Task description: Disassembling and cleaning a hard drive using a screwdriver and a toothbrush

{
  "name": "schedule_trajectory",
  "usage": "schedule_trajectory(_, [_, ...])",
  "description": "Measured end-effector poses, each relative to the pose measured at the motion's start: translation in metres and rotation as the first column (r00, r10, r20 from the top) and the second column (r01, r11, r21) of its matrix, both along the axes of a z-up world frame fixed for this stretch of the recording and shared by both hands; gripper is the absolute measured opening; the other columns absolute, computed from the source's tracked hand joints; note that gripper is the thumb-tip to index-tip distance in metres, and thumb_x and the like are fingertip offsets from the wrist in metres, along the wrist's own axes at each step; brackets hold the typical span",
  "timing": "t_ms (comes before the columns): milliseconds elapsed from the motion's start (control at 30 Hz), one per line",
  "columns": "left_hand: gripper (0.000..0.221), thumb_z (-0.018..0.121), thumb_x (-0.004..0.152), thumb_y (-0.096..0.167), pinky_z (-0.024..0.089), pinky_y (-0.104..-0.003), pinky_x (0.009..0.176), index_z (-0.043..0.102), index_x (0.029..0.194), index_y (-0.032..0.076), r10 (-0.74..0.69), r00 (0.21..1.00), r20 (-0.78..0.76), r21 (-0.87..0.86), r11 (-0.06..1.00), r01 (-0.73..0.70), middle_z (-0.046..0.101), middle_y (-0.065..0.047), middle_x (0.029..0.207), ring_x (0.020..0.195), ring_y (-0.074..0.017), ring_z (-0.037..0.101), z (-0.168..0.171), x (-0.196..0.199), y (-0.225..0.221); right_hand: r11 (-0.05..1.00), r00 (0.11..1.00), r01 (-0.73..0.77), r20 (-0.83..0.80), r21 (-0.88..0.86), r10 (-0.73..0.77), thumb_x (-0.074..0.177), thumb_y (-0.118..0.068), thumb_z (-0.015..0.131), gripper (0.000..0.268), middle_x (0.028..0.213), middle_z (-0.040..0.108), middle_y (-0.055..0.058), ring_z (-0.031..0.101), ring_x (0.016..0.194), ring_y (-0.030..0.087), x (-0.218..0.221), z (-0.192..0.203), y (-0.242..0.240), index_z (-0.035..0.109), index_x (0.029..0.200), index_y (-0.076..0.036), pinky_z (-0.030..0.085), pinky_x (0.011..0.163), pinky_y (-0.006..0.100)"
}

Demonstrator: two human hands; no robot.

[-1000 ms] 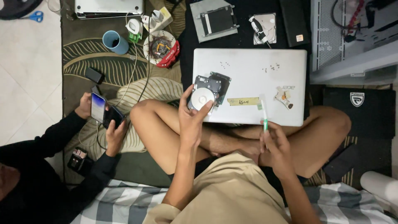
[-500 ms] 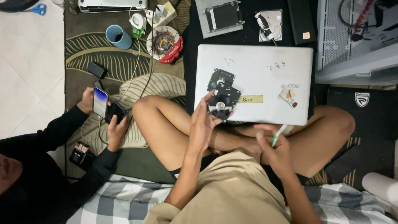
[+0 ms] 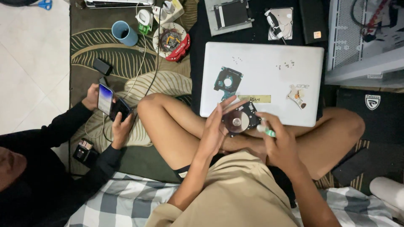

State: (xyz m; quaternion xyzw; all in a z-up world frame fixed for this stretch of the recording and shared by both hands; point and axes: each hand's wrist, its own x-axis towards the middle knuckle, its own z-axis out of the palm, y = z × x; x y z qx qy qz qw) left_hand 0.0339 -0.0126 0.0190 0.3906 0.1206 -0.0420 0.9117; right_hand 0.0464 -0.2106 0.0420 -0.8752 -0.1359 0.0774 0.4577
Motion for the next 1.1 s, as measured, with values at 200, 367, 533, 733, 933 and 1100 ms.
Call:
schedule_trajectory(200, [0.046,0.041,0.111,0.03,0.059,-0.05,0.095,0.051,0.146,0.002,0.063,0.994,-0.09,-0.109,0.991,-0.073,0.055,-0.013,0.132,0.109,-0.0267,0.067,-0.019,0.002,-0.003,0.996,0.984,-0.005,-0.178,0.087,0.02,0.111,-0.022,0.043,0.028,0.095,0.064,0.013,0.059,0.089,0.022,-0.002,0.016,0.002,0.053,0.135,-0.01,0.05,0.092,0.045])
schedule_trajectory(367, [0.042,0.041,0.111,0.025,0.058,-0.051,0.097,0.047,0.149,0.007,0.034,0.996,-0.084,-0.132,0.99,-0.045,0.054,-0.013,0.133,0.113,-0.0261,0.065,-0.01,0.002,-0.002,0.995,0.988,-0.037,0.148,-0.09,0.05,0.106,-0.01,0.055,0.028,0.097,0.063,0.013,0.064,0.089,0.033,0.008,0.015,-0.001,0.064,0.133,-0.006,0.052,0.084,0.044])
schedule_trajectory(533, [0.043,0.042,0.111,0.025,0.057,-0.054,0.098,0.043,0.152,0.01,0.043,0.996,-0.074,-0.137,0.989,-0.052,0.058,-0.018,0.131,0.115,-0.0275,0.065,-0.012,0.001,0.001,0.978,0.984,0.058,0.176,-0.199,-0.023,0.108,-0.014,0.055,0.039,0.097,0.073,0.009,0.072,0.087,0.031,0.001,-0.004,-0.012,0.056,0.147,-0.013,0.057,0.081,0.046])
schedule_trajectory(733, [0.043,0.04,0.111,0.023,0.059,-0.05,0.095,0.042,0.152,0.01,0.129,0.99,-0.059,-0.131,0.982,-0.136,0.063,-0.019,0.127,0.112,-0.0256,0.067,-0.017,0.007,0.009,0.96,0.987,-0.093,0.101,-0.265,0.123,0.099,-0.023,0.065,0.021,0.08,0.077,0.015,0.074,0.082,0.04,-0.002,0.001,-0.02,0.069,0.117,-0.013,0.059,0.069,0.051])
schedule_trajectory(933, [0.048,0.041,0.111,0.036,0.057,-0.051,0.098,0.043,0.152,0.012,0.148,0.989,-0.031,-0.173,0.973,-0.151,0.061,-0.019,0.134,0.119,-0.026,0.064,-0.007,0.009,0.002,0.991,0.997,0.049,0.064,-0.124,-0.041,0.109,-0.017,0.052,0.03,0.09,0.074,0.012,0.073,0.088,0.032,-0.002,-0.003,-0.007,0.067,0.136,-0.017,0.055,0.083,0.048])
schedule_trajectory(1100, [0.054,0.04,0.111,0.046,0.05,-0.057,0.106,0.045,0.153,0.012,0.187,0.982,-0.035,-0.196,0.962,-0.19,0.052,-0.017,0.142,0.129,-0.0314,0.056,-0.003,0.016,-0.003,0.999,0.996,-0.046,-0.069,0.024,0.048,0.101,-0.009,0.06,0.031,0.076,0.074,0.009,0.075,0.075,0.03,-0.007,-0.018,-0.002,0.07,0.13,-0.015,0.058,0.077,0.047])
